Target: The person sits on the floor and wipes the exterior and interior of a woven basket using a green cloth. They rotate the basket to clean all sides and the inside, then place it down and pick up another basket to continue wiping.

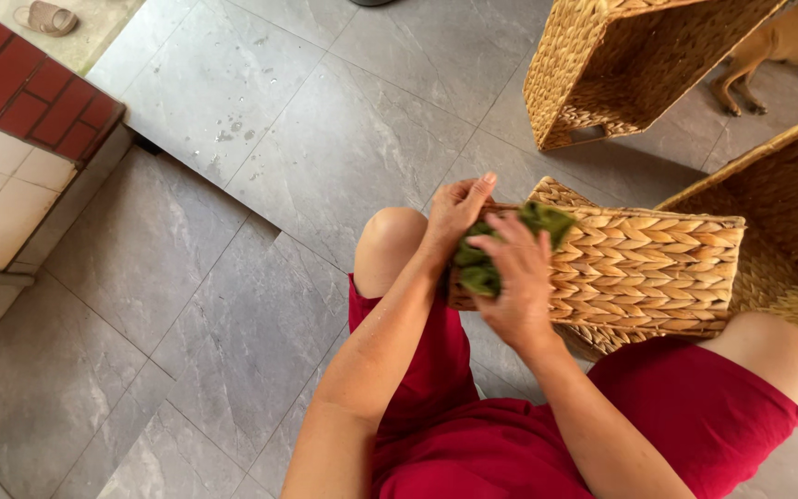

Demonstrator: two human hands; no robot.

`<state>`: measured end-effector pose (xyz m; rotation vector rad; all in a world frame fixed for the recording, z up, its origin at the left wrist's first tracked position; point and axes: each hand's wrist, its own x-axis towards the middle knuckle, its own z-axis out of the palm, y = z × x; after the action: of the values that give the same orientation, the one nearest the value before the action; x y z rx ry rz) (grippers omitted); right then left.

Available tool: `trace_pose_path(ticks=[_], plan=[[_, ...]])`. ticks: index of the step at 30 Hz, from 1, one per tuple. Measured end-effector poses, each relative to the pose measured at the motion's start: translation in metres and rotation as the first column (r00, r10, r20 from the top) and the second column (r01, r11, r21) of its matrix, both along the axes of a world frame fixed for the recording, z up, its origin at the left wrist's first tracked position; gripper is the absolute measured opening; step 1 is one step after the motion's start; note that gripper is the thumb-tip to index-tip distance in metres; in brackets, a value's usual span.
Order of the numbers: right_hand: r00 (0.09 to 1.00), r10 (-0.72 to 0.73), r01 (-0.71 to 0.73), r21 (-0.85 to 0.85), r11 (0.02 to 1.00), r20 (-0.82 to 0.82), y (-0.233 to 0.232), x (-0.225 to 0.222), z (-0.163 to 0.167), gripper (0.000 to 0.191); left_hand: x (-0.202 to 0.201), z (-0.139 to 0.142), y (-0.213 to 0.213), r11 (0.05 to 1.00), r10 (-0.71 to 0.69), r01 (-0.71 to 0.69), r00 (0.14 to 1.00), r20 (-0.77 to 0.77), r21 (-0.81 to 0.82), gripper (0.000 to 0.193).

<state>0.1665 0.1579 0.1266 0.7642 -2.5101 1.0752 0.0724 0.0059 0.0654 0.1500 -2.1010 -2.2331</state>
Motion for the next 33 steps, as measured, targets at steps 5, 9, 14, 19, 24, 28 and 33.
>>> trace_pose_path(ticks=[5,9,14,19,24,28,33], plan=[[0.997,-0.014,0.024,0.128,0.991,-0.081,0.026,-0.013,-0.003,0.07,0.008,0.008,0.002,0.999,0.029,-0.026,0.998,0.049,-0.047,0.049],[0.965,-0.219,0.239,0.139,0.961,-0.145,0.098,-0.027,-0.022,0.065,0.015,0.019,0.007,0.98,0.075,-0.05,0.99,0.119,-0.195,0.053],[0.82,-0.568,0.572,0.074,0.817,-0.067,0.171,-0.038,-0.024,0.048,0.015,0.023,0.01,0.982,0.077,-0.064,0.995,0.066,-0.18,0.053],[0.872,-0.474,0.482,0.037,0.876,-0.125,0.127,-0.027,-0.029,0.058,0.015,0.011,0.007,0.989,0.056,-0.049,0.997,0.045,-0.14,0.048],[0.994,-0.102,0.103,0.028,0.994,-0.037,0.018,-0.002,-0.007,0.063,0.013,0.009,-0.002,0.962,0.055,-0.06,0.998,-0.027,-0.267,0.046],[1.0,-0.007,0.007,-0.004,1.0,-0.003,-0.006,0.005,0.012,0.062,0.014,0.012,-0.005,0.978,-0.049,0.028,0.994,0.096,0.208,0.041],[0.987,-0.106,0.115,0.068,0.991,-0.121,0.054,-0.013,-0.012,0.066,0.02,0.014,-0.001,0.941,0.07,-0.066,0.998,-0.002,-0.331,0.052]])
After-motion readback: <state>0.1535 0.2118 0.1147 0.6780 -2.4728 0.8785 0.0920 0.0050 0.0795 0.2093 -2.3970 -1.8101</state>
